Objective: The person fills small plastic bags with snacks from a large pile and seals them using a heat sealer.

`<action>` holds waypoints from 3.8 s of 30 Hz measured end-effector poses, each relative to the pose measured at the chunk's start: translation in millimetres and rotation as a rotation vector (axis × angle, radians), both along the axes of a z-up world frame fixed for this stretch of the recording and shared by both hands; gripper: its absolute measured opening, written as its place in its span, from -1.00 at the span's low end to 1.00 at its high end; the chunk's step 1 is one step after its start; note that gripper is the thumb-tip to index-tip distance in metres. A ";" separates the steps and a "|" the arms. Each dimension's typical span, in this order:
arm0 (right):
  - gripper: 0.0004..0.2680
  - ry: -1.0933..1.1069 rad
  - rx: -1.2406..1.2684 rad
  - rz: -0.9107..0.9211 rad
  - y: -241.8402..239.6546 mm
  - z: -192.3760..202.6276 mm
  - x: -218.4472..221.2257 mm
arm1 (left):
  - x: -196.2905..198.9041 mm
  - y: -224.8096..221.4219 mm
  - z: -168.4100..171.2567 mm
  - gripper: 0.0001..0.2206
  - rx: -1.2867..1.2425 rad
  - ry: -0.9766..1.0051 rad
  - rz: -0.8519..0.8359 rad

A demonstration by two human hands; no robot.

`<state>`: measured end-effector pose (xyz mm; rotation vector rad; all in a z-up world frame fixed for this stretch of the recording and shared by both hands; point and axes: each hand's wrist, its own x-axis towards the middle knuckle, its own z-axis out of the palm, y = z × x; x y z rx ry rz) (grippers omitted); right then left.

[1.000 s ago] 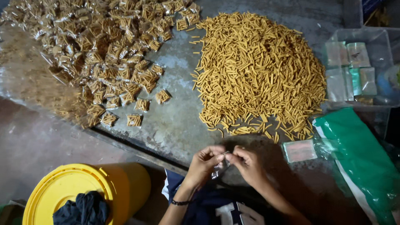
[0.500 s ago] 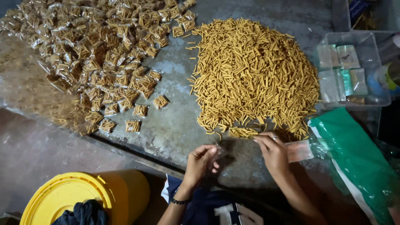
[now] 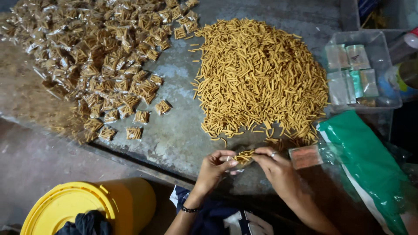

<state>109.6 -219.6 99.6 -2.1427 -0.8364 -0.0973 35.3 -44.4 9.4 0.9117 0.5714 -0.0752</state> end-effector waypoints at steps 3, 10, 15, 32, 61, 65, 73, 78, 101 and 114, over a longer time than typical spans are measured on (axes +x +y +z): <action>-0.87 0.057 0.104 -0.018 -4.2 -19.3 17.6 | -0.9 5.1 20.6 -0.58 0.001 -0.026 0.016; -0.86 0.031 0.116 -0.079 -14.9 1.5 34.7 | -6.6 26.1 1.3 -0.81 0.126 0.012 0.126; -0.85 -0.026 0.089 -0.107 -13.8 27.1 37.1 | -9.4 22.3 40.0 -0.80 0.122 -0.049 -0.013; -0.90 0.029 0.134 0.078 7.7 17.6 10.7 | -9.3 31.7 63.3 -0.61 0.335 -0.131 -0.163; -0.85 -0.413 -0.021 0.240 15.2 69.6 6.0 | 0.7 38.1 54.6 -0.58 0.118 -0.250 -0.517; -0.88 -0.397 0.058 0.247 10.1 61.0 10.3 | 1.4 29.2 41.1 -0.64 0.023 -0.342 -0.457; -0.85 -0.352 0.014 -0.168 -23.3 -21.4 49.0 | 12.0 24.2 17.9 -0.84 0.222 -0.369 -0.384; -0.85 -0.058 0.043 -0.191 -8.4 -42.4 33.1 | 19.0 6.6 8.0 -0.51 -0.079 -0.442 -0.328; -0.91 0.477 0.217 -0.103 5.3 2.2 9.8 | 17.7 -1.9 35.2 -0.79 -0.005 -0.374 -0.553; -0.69 0.231 -0.080 -0.017 27.7 -41.3 34.2 | 3.0 14.9 34.8 -0.66 -0.112 -0.234 -0.420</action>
